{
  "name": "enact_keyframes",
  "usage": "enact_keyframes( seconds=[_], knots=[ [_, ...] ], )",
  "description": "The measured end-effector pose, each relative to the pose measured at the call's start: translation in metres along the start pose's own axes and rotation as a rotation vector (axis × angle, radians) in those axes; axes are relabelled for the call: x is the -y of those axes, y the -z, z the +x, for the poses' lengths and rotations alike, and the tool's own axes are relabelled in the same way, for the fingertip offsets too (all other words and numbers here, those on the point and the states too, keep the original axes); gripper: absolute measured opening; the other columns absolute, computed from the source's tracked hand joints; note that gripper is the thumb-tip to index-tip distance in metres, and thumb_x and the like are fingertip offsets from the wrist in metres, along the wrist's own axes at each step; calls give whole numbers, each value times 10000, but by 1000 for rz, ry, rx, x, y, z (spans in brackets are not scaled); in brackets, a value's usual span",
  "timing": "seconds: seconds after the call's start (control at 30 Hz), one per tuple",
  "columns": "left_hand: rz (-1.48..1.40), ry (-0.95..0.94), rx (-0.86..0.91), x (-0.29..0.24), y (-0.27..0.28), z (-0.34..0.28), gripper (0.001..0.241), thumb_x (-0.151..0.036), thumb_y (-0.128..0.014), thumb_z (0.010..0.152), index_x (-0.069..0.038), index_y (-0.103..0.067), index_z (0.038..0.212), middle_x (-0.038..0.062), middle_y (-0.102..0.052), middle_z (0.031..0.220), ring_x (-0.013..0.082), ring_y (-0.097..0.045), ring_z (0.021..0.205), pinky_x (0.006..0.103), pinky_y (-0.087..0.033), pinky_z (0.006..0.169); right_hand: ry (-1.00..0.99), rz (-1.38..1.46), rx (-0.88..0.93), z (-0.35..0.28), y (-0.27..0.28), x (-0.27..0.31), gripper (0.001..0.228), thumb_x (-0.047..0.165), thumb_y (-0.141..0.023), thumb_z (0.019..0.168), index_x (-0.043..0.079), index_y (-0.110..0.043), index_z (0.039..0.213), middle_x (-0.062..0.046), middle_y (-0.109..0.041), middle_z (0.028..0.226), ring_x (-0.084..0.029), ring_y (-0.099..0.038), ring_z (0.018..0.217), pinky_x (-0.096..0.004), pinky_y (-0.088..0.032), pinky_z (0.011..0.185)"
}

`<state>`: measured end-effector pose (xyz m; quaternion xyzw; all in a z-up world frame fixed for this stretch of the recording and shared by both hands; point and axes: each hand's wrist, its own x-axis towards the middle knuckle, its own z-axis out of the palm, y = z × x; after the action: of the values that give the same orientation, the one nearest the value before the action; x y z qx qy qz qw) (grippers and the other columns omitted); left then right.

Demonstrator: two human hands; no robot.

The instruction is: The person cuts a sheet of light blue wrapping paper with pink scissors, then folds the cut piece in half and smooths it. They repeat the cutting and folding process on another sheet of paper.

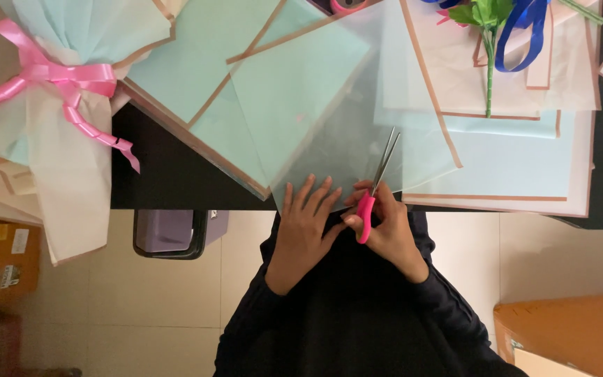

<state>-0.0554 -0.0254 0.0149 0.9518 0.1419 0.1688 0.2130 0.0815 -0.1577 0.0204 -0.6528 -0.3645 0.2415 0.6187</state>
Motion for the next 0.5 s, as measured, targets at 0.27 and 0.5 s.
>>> enact_keyframes(
  seconds=[0.27, 0.5],
  knots=[
    [14, 5, 36, 2, -3, -4, 654, -456, -700, 917, -167, -541, 1481, 94, -508, 1529, 406, -397, 1462, 665, -205, 1198, -32, 14, -23, -1, -1, 5, 541, 206, -829, 854, -61, -548, 1232, -190, -724, 937, -272, -779, 728, -401, -608, 778],
    [48, -7, 15, 6, -11, -7, 714, -439, -718, 868, -195, -518, 1508, 68, -490, 1551, 396, -398, 1468, 657, -214, 1203, -33, 232, -31, -11, -17, 7, 635, 348, -803, 868, -50, -521, 1275, -191, -724, 988, -249, -779, 775, -379, -632, 740]
  ],
)
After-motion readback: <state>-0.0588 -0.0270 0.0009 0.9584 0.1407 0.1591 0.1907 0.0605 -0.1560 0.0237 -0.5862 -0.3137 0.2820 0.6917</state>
